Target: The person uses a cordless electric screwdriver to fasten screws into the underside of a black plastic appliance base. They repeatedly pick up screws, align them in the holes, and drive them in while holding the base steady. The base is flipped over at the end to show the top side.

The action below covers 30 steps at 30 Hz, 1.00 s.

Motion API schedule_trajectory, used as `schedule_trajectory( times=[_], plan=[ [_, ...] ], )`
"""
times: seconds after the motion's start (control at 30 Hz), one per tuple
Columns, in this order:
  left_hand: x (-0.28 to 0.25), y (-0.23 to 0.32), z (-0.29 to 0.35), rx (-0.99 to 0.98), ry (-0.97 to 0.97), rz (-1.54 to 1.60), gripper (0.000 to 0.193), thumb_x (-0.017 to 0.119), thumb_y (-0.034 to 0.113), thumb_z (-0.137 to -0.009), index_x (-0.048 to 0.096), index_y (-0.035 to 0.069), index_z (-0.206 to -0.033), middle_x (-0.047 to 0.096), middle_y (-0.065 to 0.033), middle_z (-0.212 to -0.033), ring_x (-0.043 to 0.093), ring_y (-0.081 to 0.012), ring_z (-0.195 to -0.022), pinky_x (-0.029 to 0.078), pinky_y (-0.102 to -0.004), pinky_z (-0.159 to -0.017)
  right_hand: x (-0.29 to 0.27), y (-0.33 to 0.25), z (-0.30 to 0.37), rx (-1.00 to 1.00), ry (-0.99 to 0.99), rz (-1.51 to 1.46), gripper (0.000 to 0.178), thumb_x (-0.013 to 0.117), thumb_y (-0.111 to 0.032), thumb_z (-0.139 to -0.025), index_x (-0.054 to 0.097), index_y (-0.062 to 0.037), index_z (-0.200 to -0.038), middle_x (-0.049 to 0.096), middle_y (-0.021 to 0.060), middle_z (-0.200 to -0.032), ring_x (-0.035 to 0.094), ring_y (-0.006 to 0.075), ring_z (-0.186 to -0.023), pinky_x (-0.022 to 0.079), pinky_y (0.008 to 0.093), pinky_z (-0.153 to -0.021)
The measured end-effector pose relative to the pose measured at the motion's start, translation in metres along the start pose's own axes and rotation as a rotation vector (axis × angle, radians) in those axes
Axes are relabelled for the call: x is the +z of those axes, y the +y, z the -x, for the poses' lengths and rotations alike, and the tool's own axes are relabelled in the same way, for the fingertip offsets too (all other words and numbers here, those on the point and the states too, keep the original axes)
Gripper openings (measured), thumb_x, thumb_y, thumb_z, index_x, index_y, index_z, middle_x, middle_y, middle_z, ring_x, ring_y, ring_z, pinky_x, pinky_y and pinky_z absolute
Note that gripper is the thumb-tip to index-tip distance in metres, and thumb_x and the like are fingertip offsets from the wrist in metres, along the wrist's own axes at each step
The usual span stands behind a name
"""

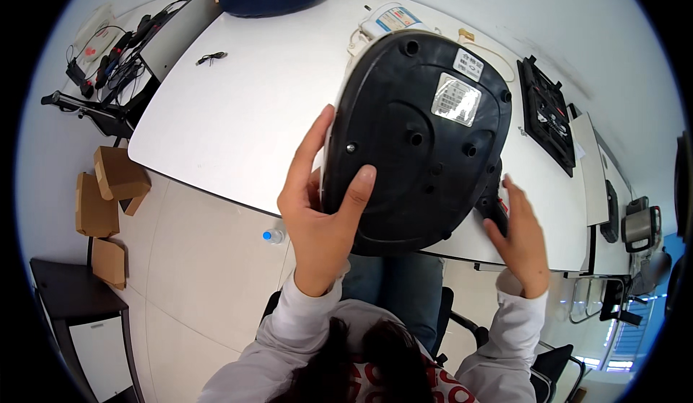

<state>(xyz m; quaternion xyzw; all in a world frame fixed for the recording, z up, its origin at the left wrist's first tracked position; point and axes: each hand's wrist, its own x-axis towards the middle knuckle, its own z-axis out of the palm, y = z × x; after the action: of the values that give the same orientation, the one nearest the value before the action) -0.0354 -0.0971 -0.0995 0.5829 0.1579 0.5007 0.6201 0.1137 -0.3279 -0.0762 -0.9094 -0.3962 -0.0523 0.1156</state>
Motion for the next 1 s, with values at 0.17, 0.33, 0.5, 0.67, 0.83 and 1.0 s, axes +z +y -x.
schedule_trajectory(
  times=[0.17, 0.33, 0.5, 0.67, 0.83, 1.0],
  plan=[
    [-0.001, -0.004, -0.002, 0.024, 0.035, 0.003, 0.061, 0.072, 0.013, -0.085, 0.046, -0.001, -0.139, 0.057, -0.0194, -0.128, 0.067, -0.0119, -0.08, 0.051, -0.0186, -0.06, 0.04, 0.01, -0.004, 0.167, -0.015, 0.036, 0.072, 0.068, -0.008, -0.074, 0.038, 0.0029, -0.138, 0.055, 0.0206, -0.124, 0.058, 0.0366, -0.105, 0.051, 0.0409, -0.083],
    [0.0, 0.002, -0.001, -0.009, 0.004, 0.031, 0.061, 0.072, 0.013, -0.085, 0.047, -0.001, -0.138, 0.058, -0.0197, -0.128, 0.067, -0.0117, -0.081, 0.051, -0.0185, -0.061, 0.043, 0.011, -0.004, 0.254, 0.148, -0.094, 0.068, 0.065, -0.006, -0.071, 0.045, -0.0021, -0.135, 0.063, 0.0189, -0.108, 0.063, 0.0376, -0.092, 0.052, 0.0391, -0.077],
    [0.003, 0.002, 0.001, 0.015, -0.01, -0.018, 0.06, 0.072, 0.01, -0.085, 0.047, -0.001, -0.138, 0.06, -0.0178, -0.126, 0.066, -0.0113, -0.084, 0.051, -0.0182, -0.063, -0.007, 0.0, 0.031, 0.466, 0.325, -0.9, 0.053, 0.065, -0.011, -0.083, 0.047, 0.003, -0.131, 0.063, 0.0121, -0.103, 0.062, 0.0201, -0.086, 0.053, 0.0324, -0.071],
    [0.011, 0.0, 0.003, 0.04, -0.042, -0.012, 0.059, 0.072, 0.011, -0.084, 0.048, -0.001, -0.137, 0.06, -0.0173, -0.125, 0.067, -0.016, -0.092, 0.054, -0.0216, -0.071, -0.04, -0.028, 0.061, 0.026, 0.169, -1.343, 0.064, 0.067, -0.017, -0.072, 0.047, 0.0081, -0.127, 0.065, 0.0196, -0.089, 0.067, 0.0262, -0.075, 0.056, 0.0322, -0.07],
    [0.015, -0.006, 0.006, 0.066, -0.051, -0.049, 0.059, 0.073, 0.009, -0.083, 0.049, 0.0, -0.136, 0.059, -0.0169, -0.127, 0.063, -0.0194, -0.103, 0.051, -0.0268, -0.084, -0.05, -0.068, 0.043, 0.196, -0.051, -1.442, 0.083, 0.075, -0.007, -0.056, 0.043, 0.0118, -0.13, 0.066, 0.027, -0.1, 0.071, 0.0287, -0.076, 0.058, 0.0312, -0.065],
    [0.018, -0.008, 0.007, 0.079, -0.058, -0.06, 0.059, 0.073, 0.005, -0.081, 0.05, 0.0, -0.136, 0.059, -0.017, -0.126, 0.061, -0.0225, -0.109, 0.048, -0.0311, -0.092, -0.047, -0.079, 0.032, 0.218, -0.006, -1.406, 0.081, 0.08, -0.009, -0.062, 0.043, 0.0108, -0.131, 0.066, 0.024, -0.1, 0.07, 0.0293, -0.078, 0.056, 0.0328, -0.067]
  ],
)
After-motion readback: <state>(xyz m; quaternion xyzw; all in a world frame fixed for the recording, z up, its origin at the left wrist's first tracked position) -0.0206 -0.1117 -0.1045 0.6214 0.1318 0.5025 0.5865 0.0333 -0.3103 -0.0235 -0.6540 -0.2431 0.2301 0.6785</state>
